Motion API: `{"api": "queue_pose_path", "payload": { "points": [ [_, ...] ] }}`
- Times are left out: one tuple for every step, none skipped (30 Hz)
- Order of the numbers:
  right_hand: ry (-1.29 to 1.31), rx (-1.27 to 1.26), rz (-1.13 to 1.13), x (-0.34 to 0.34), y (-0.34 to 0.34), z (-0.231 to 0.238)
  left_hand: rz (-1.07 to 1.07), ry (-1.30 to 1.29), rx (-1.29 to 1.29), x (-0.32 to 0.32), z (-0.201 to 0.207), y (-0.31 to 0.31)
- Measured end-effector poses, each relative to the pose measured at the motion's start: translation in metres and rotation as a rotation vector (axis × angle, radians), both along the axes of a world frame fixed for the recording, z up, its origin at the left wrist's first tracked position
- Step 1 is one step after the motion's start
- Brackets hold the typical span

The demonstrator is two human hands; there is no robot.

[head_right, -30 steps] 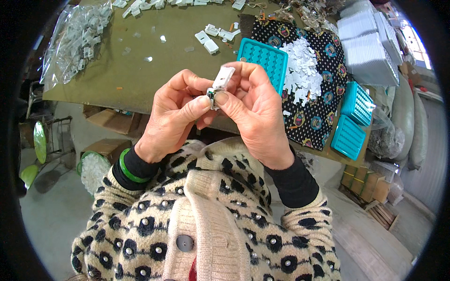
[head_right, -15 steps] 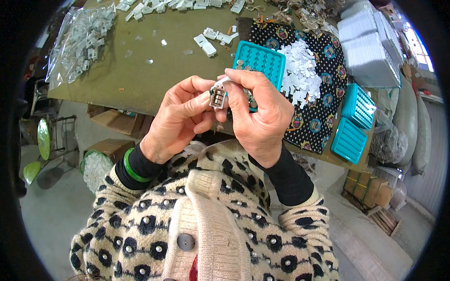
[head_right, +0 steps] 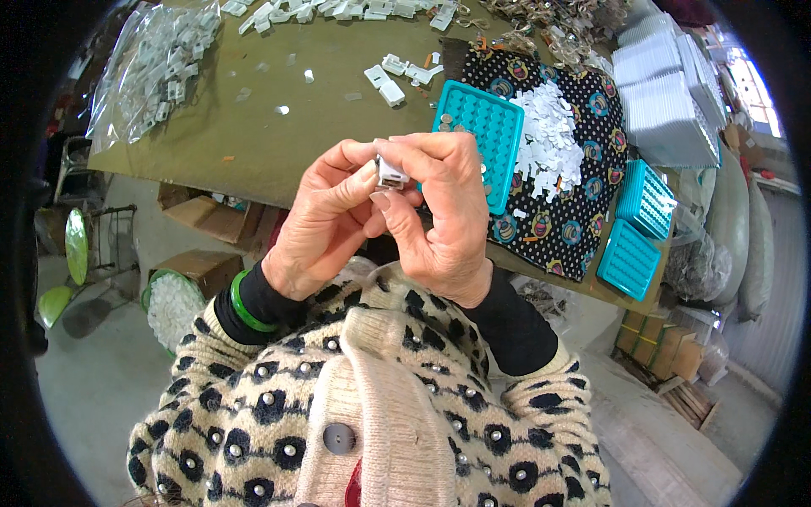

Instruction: The person repeatedly picks small white plastic housings and metal pins from a table, inserts the pins into the housings, and places the assembled units back on the table. The hands work continuously with the parts and a blue tray of pins nearby.

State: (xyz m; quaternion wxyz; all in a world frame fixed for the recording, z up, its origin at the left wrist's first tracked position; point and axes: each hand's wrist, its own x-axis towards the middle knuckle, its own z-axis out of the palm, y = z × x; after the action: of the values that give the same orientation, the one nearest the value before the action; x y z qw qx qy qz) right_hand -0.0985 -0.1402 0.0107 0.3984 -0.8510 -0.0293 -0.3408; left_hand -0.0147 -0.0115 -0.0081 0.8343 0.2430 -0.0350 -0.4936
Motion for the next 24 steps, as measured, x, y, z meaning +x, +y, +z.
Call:
{"api": "queue_pose_path", "payload": {
  "points": [
    [-0.015, -0.066, -0.012, 0.001, 0.0, -0.002, -0.022, 0.026, -0.053, 0.0, -0.001, 0.001],
    [-0.033, -0.12, -0.031, 0.002, -0.001, -0.004, -0.04, 0.043, -0.104, -0.001, -0.003, 0.001],
    [-0.064, -0.139, -0.019, 0.004, 0.0, -0.006, -0.045, 0.078, -0.122, -0.002, -0.005, 0.001],
    [-0.1, -0.147, -0.012, 0.006, 0.001, -0.009, -0.045, 0.102, -0.137, -0.004, -0.008, 0.001],
    [-0.137, -0.154, -0.005, 0.007, 0.001, -0.011, -0.044, 0.124, -0.152, -0.006, -0.01, 0.0],
    [-0.157, -0.172, -0.016, 0.008, 0.002, -0.013, -0.051, 0.152, -0.145, -0.007, -0.012, 0.001],
    [-0.169, -0.168, -0.019, 0.009, 0.003, -0.014, -0.07, 0.156, -0.16, -0.008, -0.014, 0.001],
    [-0.173, -0.167, -0.023, 0.009, 0.005, -0.014, -0.089, 0.151, -0.169, -0.008, -0.015, 0.0],
    [-0.177, -0.165, -0.027, 0.01, 0.007, -0.015, -0.109, 0.144, -0.178, -0.008, -0.016, 0.0],
    [-0.16, -0.171, -0.048, 0.01, 0.009, -0.015, -0.08, 0.175, -0.135, -0.01, -0.016, 0.0],
    [-0.142, -0.179, -0.071, 0.01, 0.011, -0.014, -0.053, 0.205, -0.092, -0.011, -0.015, 0.0],
    [-0.143, -0.179, -0.096, 0.009, 0.013, -0.013, -0.033, 0.236, -0.049, -0.012, -0.015, -0.001],
    [-0.074, -0.18, -0.097, 0.008, 0.015, -0.012, -0.032, 0.22, -0.044, -0.011, -0.014, -0.002],
    [-0.022, -0.172, -0.098, 0.006, 0.016, -0.01, -0.034, 0.207, -0.038, -0.009, -0.013, -0.001],
    [0.033, -0.174, -0.107, 0.002, 0.016, -0.008, -0.039, 0.195, -0.023, -0.007, -0.012, -0.001],
    [0.046, -0.234, -0.057, 0.0, 0.01, -0.006, -0.038, 0.136, -0.013, -0.004, -0.012, 0.0],
    [0.118, -0.149, -0.005, -0.009, 0.007, -0.003, -0.07, 0.108, -0.13, 0.001, -0.012, 0.0],
    [0.096, -0.142, -0.02, -0.019, 0.0, 0.002, -0.076, 0.075, -0.116, 0.002, -0.011, 0.001],
    [0.153, -0.151, -0.042, -0.03, -0.009, 0.007, -0.078, 0.041, -0.101, 0.004, -0.01, 0.003],
    [0.146, -0.174, -0.174, -0.04, -0.018, 0.009, -0.082, 0.027, -0.115, 0.007, -0.01, 0.003],
    [0.16, -0.119, -0.275, -0.049, -0.03, 0.011, -0.066, 0.024, -0.092, 0.007, -0.01, 0.004],
    [0.138, -0.173, -0.368, -0.054, -0.044, 0.01, -0.065, 0.005, -0.074, 0.008, -0.01, 0.003],
    [0.169, -0.254, -0.416, -0.062, -0.055, 0.01, -0.057, -0.023, -0.054, 0.008, -0.01, 0.003],
    [0.22, -0.269, -0.433, -0.069, -0.062, 0.007, -0.061, -0.025, -0.063, 0.007, -0.01, 0.002]
  ]
}}
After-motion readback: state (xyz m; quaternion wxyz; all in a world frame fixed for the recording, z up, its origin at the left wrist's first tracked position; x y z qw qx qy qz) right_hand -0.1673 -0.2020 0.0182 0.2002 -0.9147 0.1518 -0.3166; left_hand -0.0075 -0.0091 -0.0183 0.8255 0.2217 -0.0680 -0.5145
